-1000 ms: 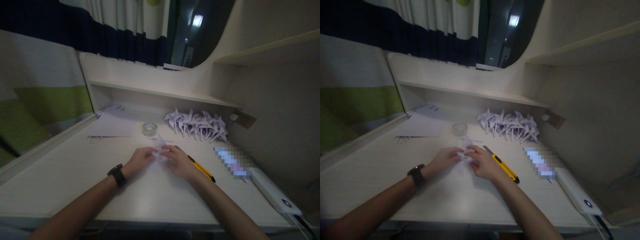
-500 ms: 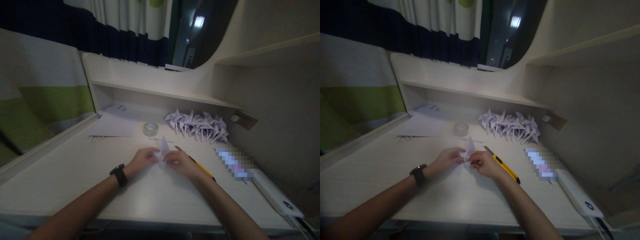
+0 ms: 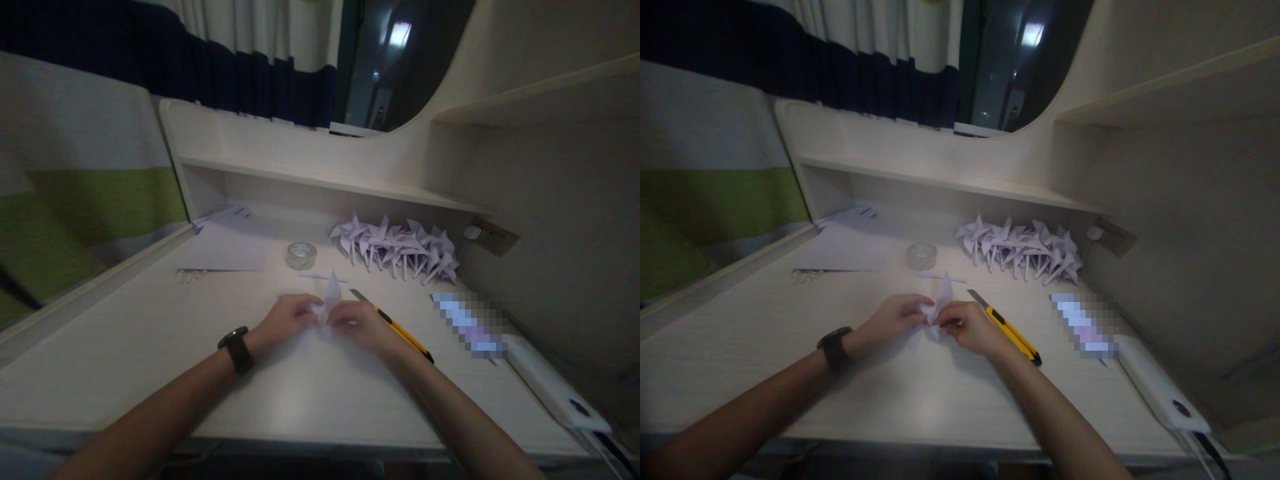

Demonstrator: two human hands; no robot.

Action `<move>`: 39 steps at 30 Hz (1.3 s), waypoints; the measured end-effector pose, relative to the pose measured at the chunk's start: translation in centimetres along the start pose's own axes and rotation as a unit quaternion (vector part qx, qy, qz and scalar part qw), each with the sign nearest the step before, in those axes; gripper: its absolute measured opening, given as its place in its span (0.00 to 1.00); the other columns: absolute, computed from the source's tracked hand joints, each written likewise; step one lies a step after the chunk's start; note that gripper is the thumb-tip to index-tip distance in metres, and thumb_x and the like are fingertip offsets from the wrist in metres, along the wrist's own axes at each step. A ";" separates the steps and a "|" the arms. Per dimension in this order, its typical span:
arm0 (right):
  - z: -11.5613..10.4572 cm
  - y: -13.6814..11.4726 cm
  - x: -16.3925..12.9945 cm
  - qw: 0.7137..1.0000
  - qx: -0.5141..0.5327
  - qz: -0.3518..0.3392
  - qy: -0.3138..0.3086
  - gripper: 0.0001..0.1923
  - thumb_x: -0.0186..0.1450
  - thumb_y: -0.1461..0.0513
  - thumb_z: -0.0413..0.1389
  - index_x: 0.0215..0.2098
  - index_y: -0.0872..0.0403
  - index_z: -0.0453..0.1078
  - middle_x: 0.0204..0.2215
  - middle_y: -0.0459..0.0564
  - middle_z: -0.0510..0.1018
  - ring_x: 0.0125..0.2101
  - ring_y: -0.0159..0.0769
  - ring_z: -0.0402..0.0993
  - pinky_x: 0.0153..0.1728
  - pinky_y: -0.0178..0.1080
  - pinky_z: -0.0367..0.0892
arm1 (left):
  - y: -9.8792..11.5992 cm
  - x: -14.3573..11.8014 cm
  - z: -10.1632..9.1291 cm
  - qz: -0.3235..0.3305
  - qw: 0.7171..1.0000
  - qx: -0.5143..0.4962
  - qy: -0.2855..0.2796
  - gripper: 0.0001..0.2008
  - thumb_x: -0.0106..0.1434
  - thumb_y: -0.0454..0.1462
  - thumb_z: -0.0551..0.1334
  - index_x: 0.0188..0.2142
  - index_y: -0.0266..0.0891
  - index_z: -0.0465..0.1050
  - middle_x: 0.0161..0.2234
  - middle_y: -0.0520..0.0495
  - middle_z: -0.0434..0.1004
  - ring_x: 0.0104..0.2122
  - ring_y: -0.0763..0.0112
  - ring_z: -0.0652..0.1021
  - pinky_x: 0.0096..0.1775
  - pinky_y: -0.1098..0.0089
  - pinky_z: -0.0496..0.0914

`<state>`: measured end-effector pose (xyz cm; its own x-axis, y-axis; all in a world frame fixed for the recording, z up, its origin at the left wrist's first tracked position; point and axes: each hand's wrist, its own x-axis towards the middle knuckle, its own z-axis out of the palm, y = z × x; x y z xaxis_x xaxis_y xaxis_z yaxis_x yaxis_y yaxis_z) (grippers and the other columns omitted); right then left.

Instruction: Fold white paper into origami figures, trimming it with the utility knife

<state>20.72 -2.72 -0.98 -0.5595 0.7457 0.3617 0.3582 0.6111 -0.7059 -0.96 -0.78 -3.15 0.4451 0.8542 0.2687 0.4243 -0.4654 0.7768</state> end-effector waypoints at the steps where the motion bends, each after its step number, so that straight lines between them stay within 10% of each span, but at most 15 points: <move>1: 0.0 0.0 0.0 1.000 -0.002 -0.002 0.003 0.08 0.57 0.68 0.57 0.32 0.52 0.76 0.32 0.48 0.80 0.33 0.35 0.76 0.35 0.37 0.70 | 0.1 0.0 0.0 0.003 1.000 0.003 0.001 0.16 0.57 0.35 0.61 0.45 0.37 0.75 0.34 0.45 0.80 0.35 0.64 0.76 0.40 0.65 0.68; 39: -0.1 -0.4 -0.1 1.000 -0.018 -0.004 0.016 0.07 0.57 0.69 0.58 0.31 0.54 0.77 0.30 0.49 0.80 0.30 0.33 0.76 0.34 0.35 0.69 | 0.5 -0.2 0.0 0.011 0.998 -0.056 0.001 0.15 0.55 0.33 0.62 0.43 0.34 0.75 0.36 0.43 0.79 0.33 0.66 0.76 0.36 0.66 0.69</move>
<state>20.74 -3.04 -0.67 -0.5379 0.7489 0.3871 0.3806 0.6255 -0.6811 -0.86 -1.17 -2.85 0.4510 0.8450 0.2873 0.3238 -0.4548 0.8296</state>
